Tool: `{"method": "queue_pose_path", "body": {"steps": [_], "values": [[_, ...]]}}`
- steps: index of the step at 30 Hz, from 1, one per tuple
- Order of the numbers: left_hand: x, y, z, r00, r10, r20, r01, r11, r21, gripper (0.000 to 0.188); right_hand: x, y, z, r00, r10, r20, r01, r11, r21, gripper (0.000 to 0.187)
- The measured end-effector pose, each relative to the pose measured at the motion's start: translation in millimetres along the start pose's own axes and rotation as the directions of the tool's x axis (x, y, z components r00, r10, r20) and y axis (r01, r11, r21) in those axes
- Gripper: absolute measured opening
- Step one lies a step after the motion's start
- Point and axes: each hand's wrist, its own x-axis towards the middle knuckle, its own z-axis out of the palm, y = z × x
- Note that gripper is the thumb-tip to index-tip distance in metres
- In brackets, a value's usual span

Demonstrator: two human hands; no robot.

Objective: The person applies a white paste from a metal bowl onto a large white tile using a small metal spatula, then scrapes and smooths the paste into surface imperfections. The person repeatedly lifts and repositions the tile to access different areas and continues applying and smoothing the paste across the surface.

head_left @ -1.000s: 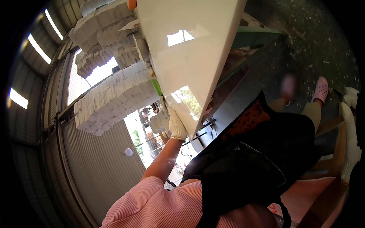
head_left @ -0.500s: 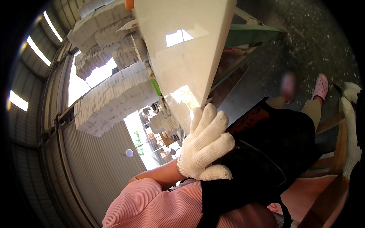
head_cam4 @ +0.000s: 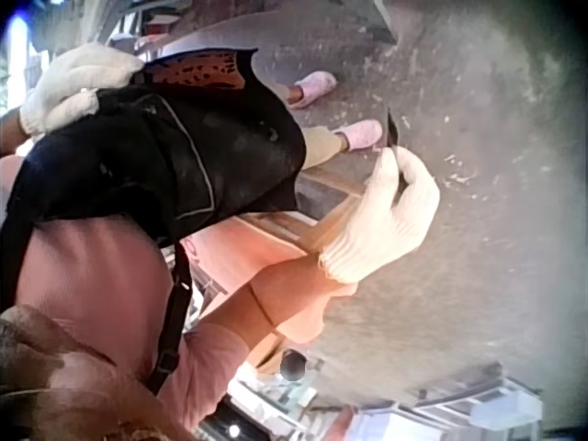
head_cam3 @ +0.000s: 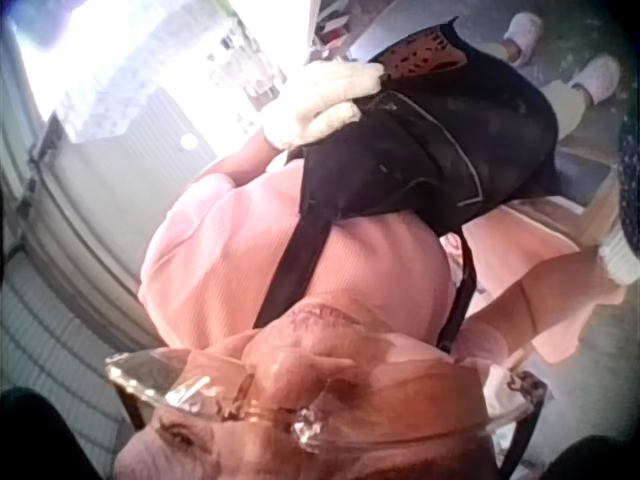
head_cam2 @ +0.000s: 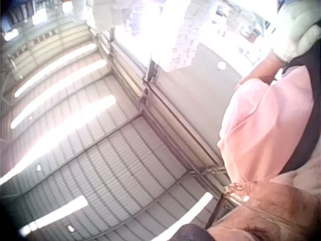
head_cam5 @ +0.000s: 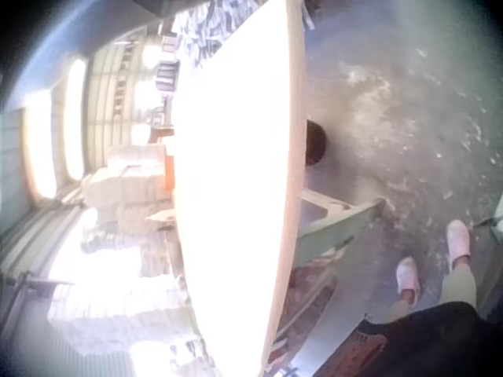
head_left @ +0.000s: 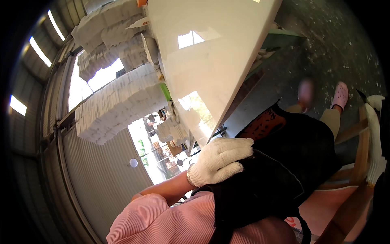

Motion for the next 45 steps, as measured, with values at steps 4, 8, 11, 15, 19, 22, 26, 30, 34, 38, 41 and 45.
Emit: {"method": "queue_pose_path", "body": {"steps": [4,8,11,15,19,22,26,30,34,38,41,45], "values": [[-19.5,-6.6,1.1,0.994,-0.093,-0.055,0.092,0.995,-0.026,0.035,0.5,3.9,-3.2,1.0,-0.003,0.018,0.004,0.999,-0.052,0.014],[-37.7,-9.6,-1.0,0.958,-0.264,-0.109,0.252,0.961,-0.115,0.032,2.4,2.8,-4.1,0.999,0.051,0.002,-0.05,0.996,-0.077,0.017],[-51.4,-12.5,-1.8,0.912,-0.378,-0.161,0.346,0.918,-0.196,0.032,5.8,6.2,-7.4,0.996,0.085,-0.006,-0.085,0.995,-0.046,0.02],[-77.5,-26.5,-1.0,0.846,-0.466,-0.258,0.395,0.874,-0.283,0.034,9.5,64.2,8.9,0.934,0.357,0.019,-0.353,0.913,0.202,0.032],[-103.1,-39.8,-2.2,0.75,-0.509,-0.423,0.377,0.854,-0.36,0.03,12.5,93.5,-4.0,0.961,0.276,-0.021,-0.25,0.898,0.361,0.029],[-124.4,-58.3,-4.8,0.682,-0.411,-0.605,0.371,0.907,-0.198,0.026,5.3,55.7,-27.6,0.942,0.265,-0.206,-0.164,0.899,0.406,0.028],[-143.7,-98.7,-2.8,0.612,-0.262,-0.747,0.377,0.926,-0.016,0.034,-3.4,-24.6,-50.1,0.946,0.148,-0.287,0.015,0.868,0.496,0.027],[-143.8,-144.3,-9.6,0.567,-0.197,-0.8,0.403,0.913,0.061,0.042,-25.9,-127.4,-23.7,0.985,-0.086,-0.151,0.145,0.888,0.437,0.028],[-127.5,-209.0,-18.6,0.539,-0.133,-0.831,0.334,0.94,0.066,0.049,-43.1,-255.4,72.5,0.988,-0.017,0.157,-0.041,0.932,0.36,0.025],[-106.7,-243.3,-29.6,0.493,-0.065,-0.867,0.309,0.945,0.105,0.052,-46.0,-284.1,169.0,0.956,-0.151,0.252,0.13,0.987,0.097,0.023],[-100.9,-252.8,-36.7,0.477,-0.028,-0.878,0.242,0.965,0.101,0.051,-44.7,-289.5,219.7,0.925,-0.25,0.288,0.315,0.925,-0.211,0.025],[-102.4,-255.4,-37.2,0.497,-0.095,-0.863,0.24,0.97,0.032,0.05,-45.5,-294.8,253.9,0.914,-0.26,0.31,0.375,0.831,-0.41,0.029]]}}
